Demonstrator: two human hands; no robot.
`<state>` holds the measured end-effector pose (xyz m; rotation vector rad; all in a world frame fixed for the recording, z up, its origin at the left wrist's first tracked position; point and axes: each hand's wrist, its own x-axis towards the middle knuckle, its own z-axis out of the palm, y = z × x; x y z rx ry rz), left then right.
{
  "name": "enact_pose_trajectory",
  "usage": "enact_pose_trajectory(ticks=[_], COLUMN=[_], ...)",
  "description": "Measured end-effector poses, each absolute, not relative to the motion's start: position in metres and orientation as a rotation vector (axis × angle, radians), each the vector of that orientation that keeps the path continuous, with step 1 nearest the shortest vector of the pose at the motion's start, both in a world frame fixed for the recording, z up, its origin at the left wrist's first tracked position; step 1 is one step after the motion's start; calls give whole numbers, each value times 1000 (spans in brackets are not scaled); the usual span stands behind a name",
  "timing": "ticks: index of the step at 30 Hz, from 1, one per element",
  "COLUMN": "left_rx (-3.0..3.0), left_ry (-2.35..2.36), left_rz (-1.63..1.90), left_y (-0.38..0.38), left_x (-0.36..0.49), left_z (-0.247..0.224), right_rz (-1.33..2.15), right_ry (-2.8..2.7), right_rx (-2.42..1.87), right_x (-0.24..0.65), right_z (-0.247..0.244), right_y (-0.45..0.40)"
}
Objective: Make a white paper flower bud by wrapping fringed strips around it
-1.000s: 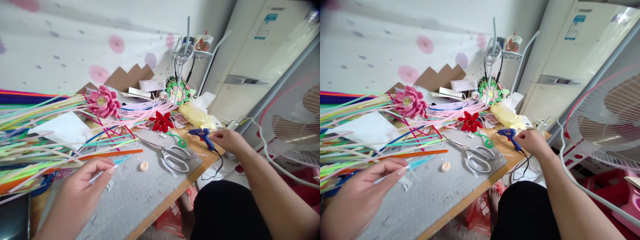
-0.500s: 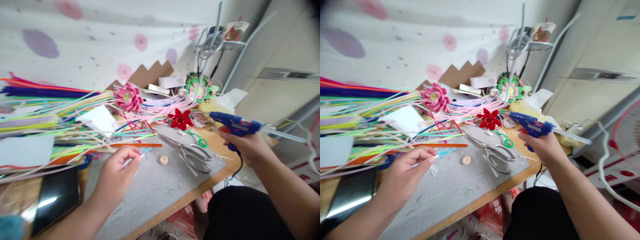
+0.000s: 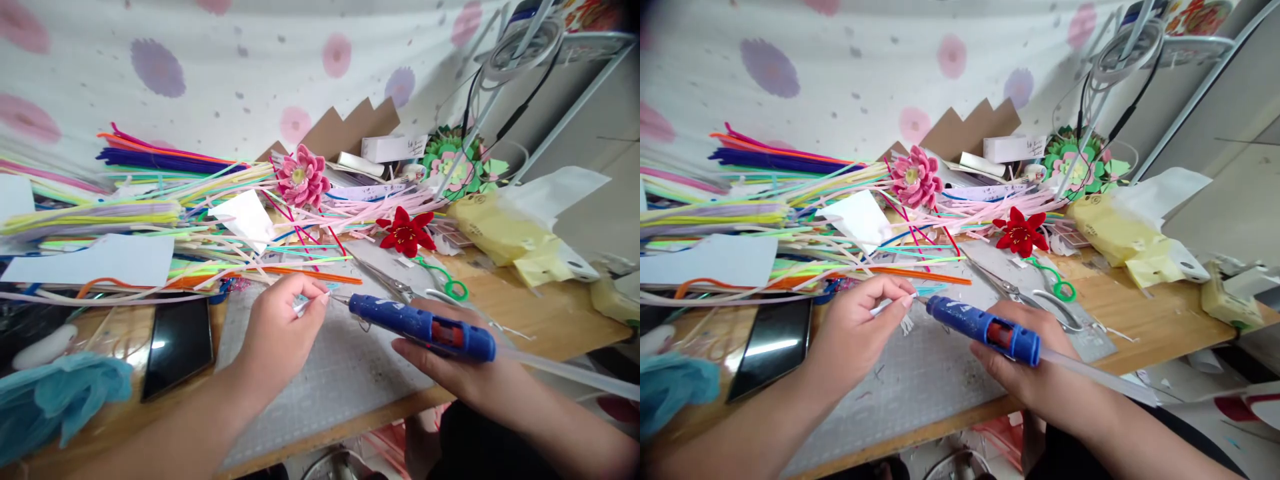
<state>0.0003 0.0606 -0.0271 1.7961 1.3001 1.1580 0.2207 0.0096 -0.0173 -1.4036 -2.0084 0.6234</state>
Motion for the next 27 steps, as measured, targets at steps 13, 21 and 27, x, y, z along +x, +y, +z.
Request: enact_pose_trajectory(ticks=[13,21,27], left_rx=[1864,1968,2007], left_ry=[1255,1250,1235], left_rz=[1177,1196,1201], left_y=[60,59,59], left_x=[0,0,1], left_z=[-27,-25,-25], right_rz=[494,504,489], right_ry=[-2062,-1996,-2010], right_rx=[-1430,-1422,-1410], right_x=[219,215,216], right_z=[-14,-13,-14], right_y=[7,6,6])
